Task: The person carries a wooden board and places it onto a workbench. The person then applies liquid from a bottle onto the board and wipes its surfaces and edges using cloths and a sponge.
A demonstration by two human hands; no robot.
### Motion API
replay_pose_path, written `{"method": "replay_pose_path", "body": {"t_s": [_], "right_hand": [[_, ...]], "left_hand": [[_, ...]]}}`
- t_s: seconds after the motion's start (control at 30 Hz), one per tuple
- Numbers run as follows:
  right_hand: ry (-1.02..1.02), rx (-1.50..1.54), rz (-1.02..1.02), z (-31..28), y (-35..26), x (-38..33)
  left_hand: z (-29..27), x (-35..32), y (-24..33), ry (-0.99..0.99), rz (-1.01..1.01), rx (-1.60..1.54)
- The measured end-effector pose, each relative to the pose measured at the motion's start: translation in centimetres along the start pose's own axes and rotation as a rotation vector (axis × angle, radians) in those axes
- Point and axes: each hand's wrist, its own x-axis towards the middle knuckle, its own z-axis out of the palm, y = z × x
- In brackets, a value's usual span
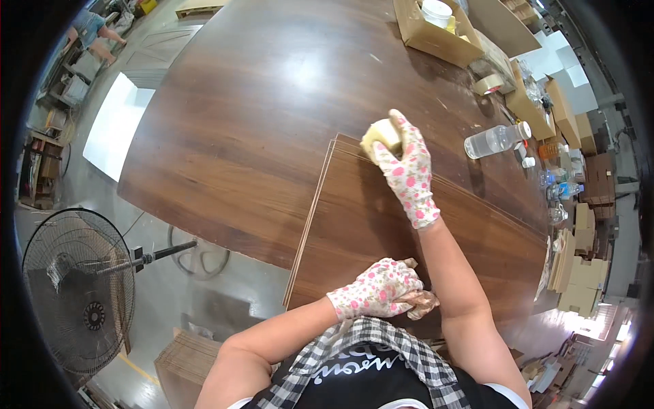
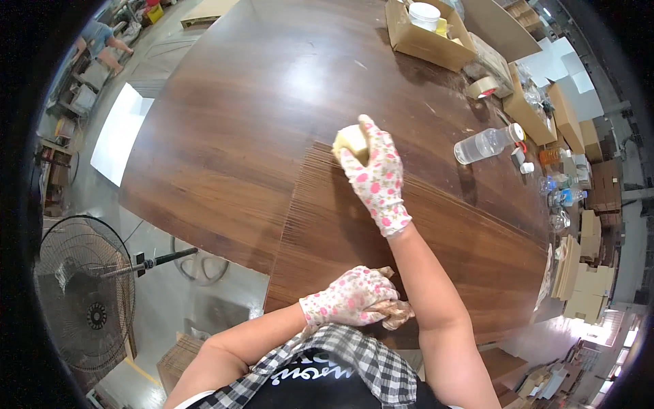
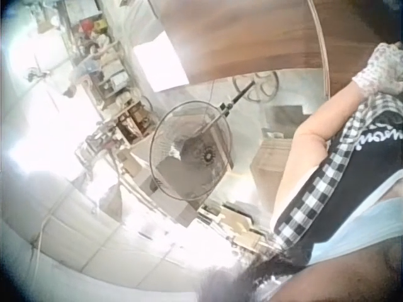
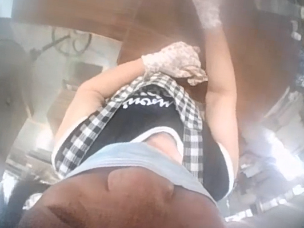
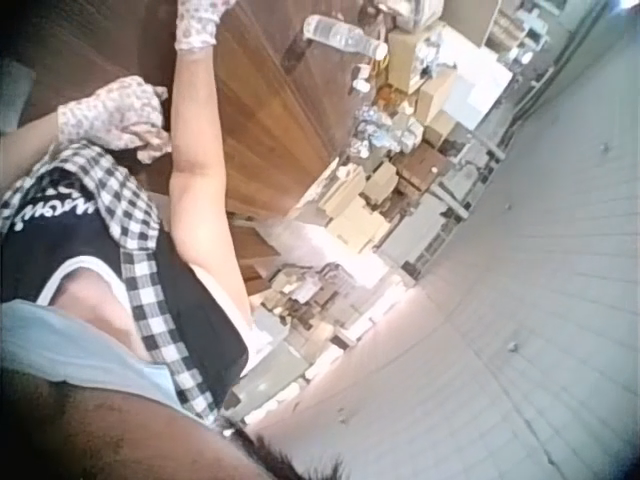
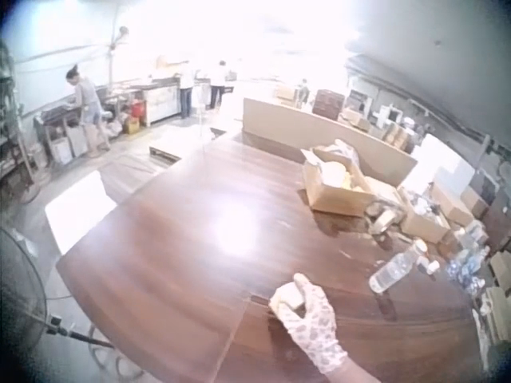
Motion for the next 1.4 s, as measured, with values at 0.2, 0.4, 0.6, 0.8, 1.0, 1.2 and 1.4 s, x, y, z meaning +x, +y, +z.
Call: {"method": "replay_pose_path", "body": {"t_s": [0.2,0.4,0.6,0.8,1.0,1.2,1.4], "right_hand": [[-0.101,-0.274,-0.169,2.5,-2.3,0.5],[-0.077,-0.243,-0.14,2.4,-2.5,1.0],[-0.121,-0.361,0.018,0.8,-2.1,0.5],[-0.092,-0.223,-0.126,3.1,-3.5,1.1],[-0.115,-0.286,0.036,0.7,-2.2,0.1],[-0.114,-0.287,-0.13,3.9,-4.3,0.8],[-0.087,-0.501,0.085,-2.0,-1.1,-1.2]], "left_hand": [[-0.1,-0.4,-0.1,0.06,0.022,-0.083],[0.2,-0.1,-0.8,-0.111,0.012,-0.009],[0.1,-0.2,-0.9,-0.178,-0.059,-0.108],[0.1,-0.2,-0.4,-0.143,-0.1,0.005],[0.5,-0.5,-1.3,-0.29,-0.162,-0.074],[0.4,-0.4,-0.7,-0.111,-0.105,-0.041],[-0.2,0.1,-0.9,-0.142,-0.013,-0.185]]}}
